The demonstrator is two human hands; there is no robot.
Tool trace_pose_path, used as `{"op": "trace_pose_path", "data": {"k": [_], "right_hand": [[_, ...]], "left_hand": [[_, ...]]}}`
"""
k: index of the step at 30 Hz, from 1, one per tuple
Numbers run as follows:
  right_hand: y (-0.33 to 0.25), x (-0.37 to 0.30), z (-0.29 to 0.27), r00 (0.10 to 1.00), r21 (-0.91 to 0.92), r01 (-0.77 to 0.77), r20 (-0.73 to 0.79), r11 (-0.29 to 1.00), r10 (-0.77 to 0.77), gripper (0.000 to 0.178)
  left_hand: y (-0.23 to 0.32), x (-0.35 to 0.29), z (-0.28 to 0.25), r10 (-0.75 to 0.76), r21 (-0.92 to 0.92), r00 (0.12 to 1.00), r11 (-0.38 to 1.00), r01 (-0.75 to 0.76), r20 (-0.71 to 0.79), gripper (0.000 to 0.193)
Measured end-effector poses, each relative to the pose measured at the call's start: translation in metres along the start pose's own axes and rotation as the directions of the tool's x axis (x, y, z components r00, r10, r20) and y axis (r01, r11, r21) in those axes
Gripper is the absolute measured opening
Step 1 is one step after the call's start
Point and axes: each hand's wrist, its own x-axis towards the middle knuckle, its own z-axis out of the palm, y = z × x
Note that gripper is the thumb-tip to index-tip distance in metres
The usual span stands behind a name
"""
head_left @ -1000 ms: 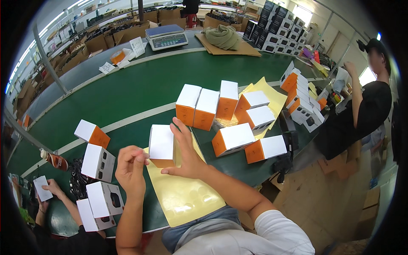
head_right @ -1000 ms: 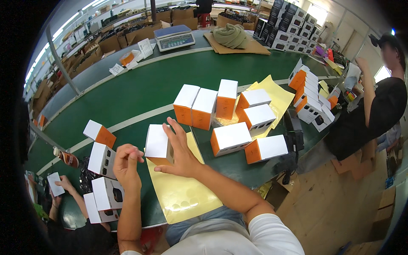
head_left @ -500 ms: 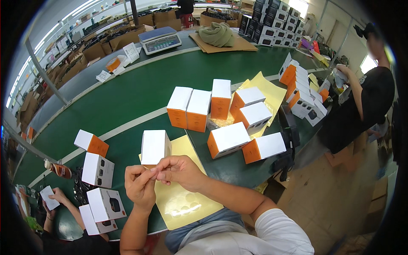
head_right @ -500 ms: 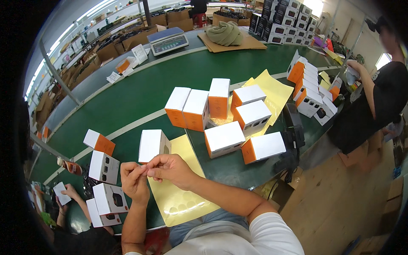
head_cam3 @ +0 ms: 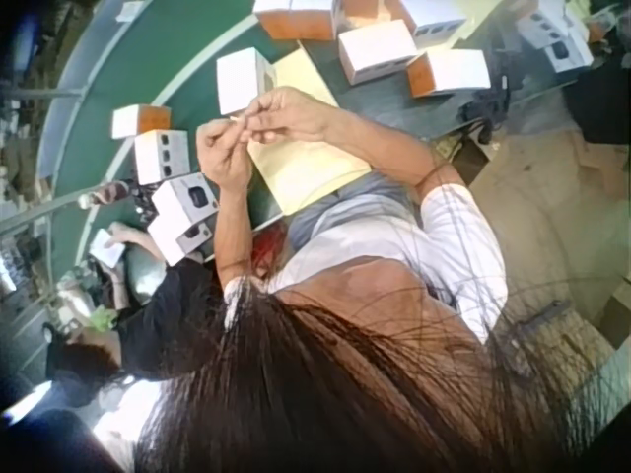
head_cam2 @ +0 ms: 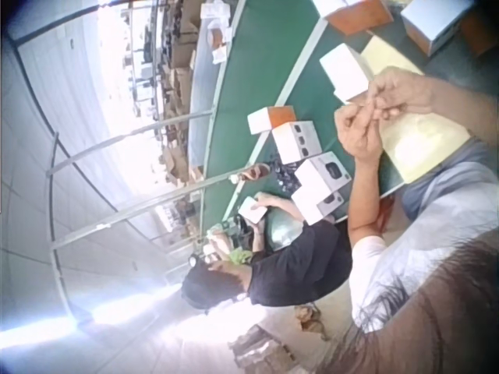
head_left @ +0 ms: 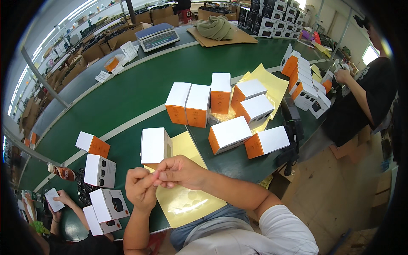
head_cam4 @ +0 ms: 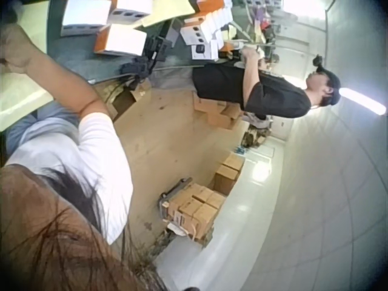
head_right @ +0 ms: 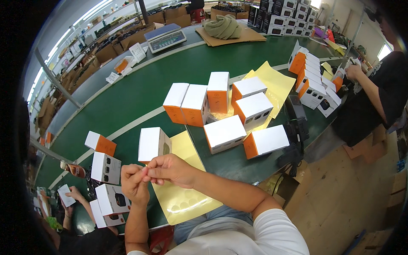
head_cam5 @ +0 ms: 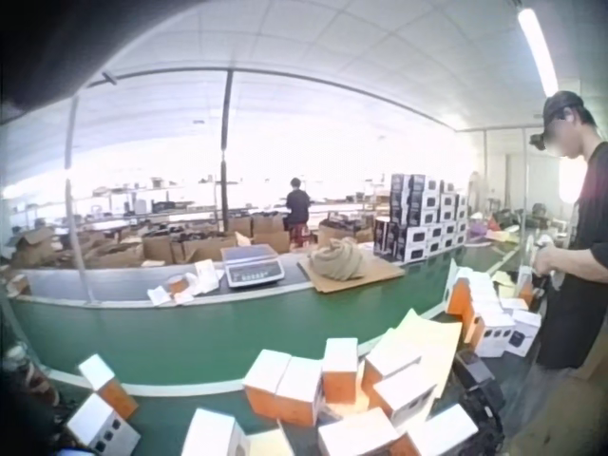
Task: The person assembles product boxes and applies circular adhesive labels to them by hand.
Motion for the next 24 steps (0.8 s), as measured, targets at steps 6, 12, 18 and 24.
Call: {"op": "trace_pose_path", "data": {"k": [6,12,18,24], "right_hand": [[0.008,0.001,0.006,0.969,-0.271,0.235,-0.01,0.934,-0.247,0.014],[0.008,-0.001,-0.001,0.997,0.115,0.051,0.047,0.992,-0.056,0.009],[0.014,-0.001,-0.01,0.986,0.066,0.034,0.158,0.997,-0.044,0.01],[0.007,-0.002,-0.006,1.0,-0.013,0.018,0.025,1.0,-0.017,0.013]], "left_hand": [[0.004,0.011,-0.004,0.285,0.372,0.958,0.89,-0.264,-0.001,0.027],[-0.001,0.003,0.005,0.333,0.303,0.938,0.888,-0.346,0.097,0.039],[0.007,0.004,0.006,0.196,0.01,0.98,0.981,-0.196,0.027,0.031],[0.012,0.007,-0.002,0.289,0.326,0.957,0.902,-0.283,0.029,0.028]]}}
